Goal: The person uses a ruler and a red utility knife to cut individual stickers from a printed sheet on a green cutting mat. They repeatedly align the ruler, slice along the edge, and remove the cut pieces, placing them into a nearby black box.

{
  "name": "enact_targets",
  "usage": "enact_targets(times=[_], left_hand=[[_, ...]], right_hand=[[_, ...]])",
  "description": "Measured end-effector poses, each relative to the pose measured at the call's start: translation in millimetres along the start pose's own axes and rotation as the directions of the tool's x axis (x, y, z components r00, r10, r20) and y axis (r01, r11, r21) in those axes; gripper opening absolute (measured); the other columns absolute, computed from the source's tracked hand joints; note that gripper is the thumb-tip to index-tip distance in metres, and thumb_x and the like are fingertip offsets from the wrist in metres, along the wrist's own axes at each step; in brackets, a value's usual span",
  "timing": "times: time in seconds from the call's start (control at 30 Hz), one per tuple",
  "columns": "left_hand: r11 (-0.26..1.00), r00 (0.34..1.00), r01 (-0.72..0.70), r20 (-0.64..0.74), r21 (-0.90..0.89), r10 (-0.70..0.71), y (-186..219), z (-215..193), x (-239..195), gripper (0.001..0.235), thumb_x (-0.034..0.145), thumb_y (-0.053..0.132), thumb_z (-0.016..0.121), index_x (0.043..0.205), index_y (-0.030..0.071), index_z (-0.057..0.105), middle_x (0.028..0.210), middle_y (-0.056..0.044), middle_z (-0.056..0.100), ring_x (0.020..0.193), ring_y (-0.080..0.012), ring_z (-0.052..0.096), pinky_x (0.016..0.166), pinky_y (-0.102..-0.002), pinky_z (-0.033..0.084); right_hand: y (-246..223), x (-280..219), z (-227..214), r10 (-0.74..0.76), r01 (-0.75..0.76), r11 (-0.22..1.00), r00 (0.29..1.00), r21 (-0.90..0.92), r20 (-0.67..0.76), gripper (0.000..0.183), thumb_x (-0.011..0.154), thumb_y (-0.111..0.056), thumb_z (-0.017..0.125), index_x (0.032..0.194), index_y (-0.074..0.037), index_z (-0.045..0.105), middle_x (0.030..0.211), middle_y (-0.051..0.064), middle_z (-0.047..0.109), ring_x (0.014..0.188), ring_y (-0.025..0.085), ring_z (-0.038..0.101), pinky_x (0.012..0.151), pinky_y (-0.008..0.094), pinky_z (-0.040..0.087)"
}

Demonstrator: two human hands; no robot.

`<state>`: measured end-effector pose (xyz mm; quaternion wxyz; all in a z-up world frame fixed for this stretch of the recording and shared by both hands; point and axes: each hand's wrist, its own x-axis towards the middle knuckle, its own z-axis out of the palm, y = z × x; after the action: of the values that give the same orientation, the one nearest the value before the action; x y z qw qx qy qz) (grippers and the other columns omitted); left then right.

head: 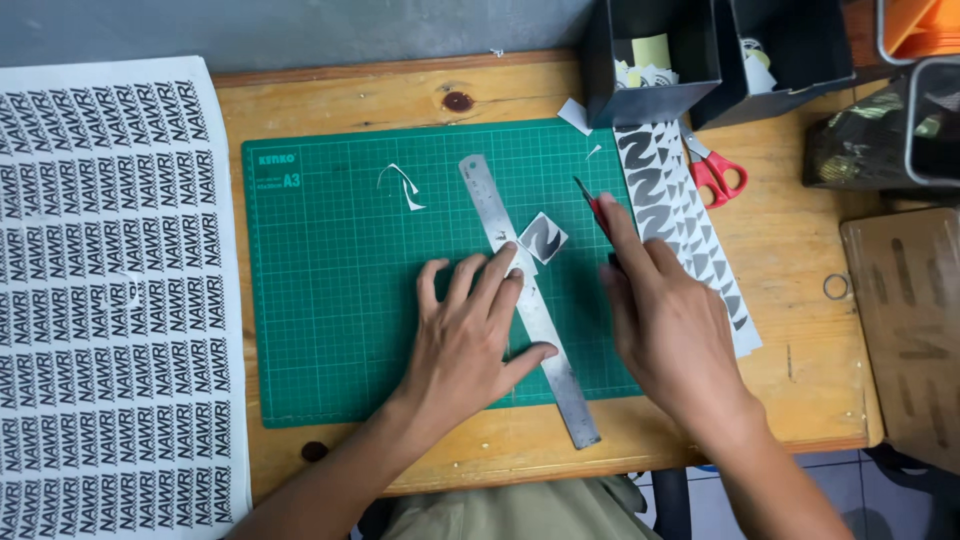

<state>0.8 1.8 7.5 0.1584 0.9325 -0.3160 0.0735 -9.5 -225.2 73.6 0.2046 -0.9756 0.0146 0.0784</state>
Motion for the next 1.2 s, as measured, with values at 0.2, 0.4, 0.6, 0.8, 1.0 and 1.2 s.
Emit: enact_targets(times=[0.2,0.4,0.6,0.8,1.0,1.2], left_hand=[[1.0,1.0,0.006,-0.018,-0.017,-0.007,-9,-7,-3,0.072,0.086,0.07,0.092,0.123,0.011,0.074,0.154,-0.008,0.066,0.131,-0.035,0.061,0.109,-0.061,0.042],[0.982,1.0,0.017,-0.007,-0.186,-0.019,-19,1,-5,0.057,0.088,0.046,0.093,0.121,0.002,0.077,0.143,-0.019,0.067,0.13,-0.0419,0.064,0.109,-0.067,0.045],[0.981,0.999,0.0,0.039,-0.194,0.008,-28,-12,-6,0.053,0.085,0.041,0.095,0.12,0.005,0.077,0.146,-0.015,0.067,0.13,-0.0404,0.064,0.11,-0.066,0.045],[0.982,0.999,-0.023,-0.037,-0.19,0.016,-30,-1,-5,0.055,0.094,0.042,0.089,0.135,0.007,0.076,0.144,-0.015,0.067,0.126,-0.039,0.064,0.105,-0.062,0.047],[0.994,0.999,-0.036,-0.004,-0.105,0.035,-25,-11,-2,0.067,0.098,0.05,0.089,0.145,0.007,0.071,0.148,-0.014,0.065,0.129,-0.0359,0.062,0.102,-0.056,0.048],[0.993,0.999,-0.043,-0.035,-0.111,0.039,-25,-11,-2,0.059,0.098,0.049,0.09,0.138,0.009,0.073,0.148,-0.016,0.064,0.13,-0.0382,0.061,0.099,-0.056,0.048]], right_hand=[[17,52,29,-0.093,0.083,0.987,0.993,-0.134,-0.069,0.058,0.118,-0.022,0.057,0.175,-0.024,0.047,0.11,0.015,0.055,0.074,0.049,0.063,0.046,0.064,0.048],[42,67,71,-0.261,0.195,0.943,0.936,-0.268,-0.235,0.066,0.109,-0.016,0.071,0.173,-0.024,0.059,0.113,0.009,0.059,0.106,0.035,0.061,0.08,0.048,0.057],[34,60,63,-0.294,0.223,0.933,0.924,-0.282,-0.244,0.065,0.104,-0.023,0.079,0.167,-0.02,0.064,0.132,0.012,0.058,0.13,0.04,0.054,0.101,0.053,0.05],[11,47,56,-0.491,0.478,0.87,0.824,-0.119,-0.283,0.03,0.103,-0.023,0.082,0.133,-0.024,0.084,0.155,0.015,0.061,0.158,0.049,0.044,0.124,0.068,0.033],[18,52,54,-0.52,0.497,0.854,0.824,-0.154,-0.223,0.028,0.109,-0.022,0.08,0.136,-0.019,0.078,0.174,0.021,0.048,0.167,0.057,0.031,0.133,0.084,0.023],[16,52,55,-0.547,0.538,0.837,0.815,-0.098,-0.193,0.038,0.109,-0.039,0.077,0.139,-0.016,0.08,0.177,0.021,0.046,0.169,0.056,0.028,0.134,0.085,0.019]])
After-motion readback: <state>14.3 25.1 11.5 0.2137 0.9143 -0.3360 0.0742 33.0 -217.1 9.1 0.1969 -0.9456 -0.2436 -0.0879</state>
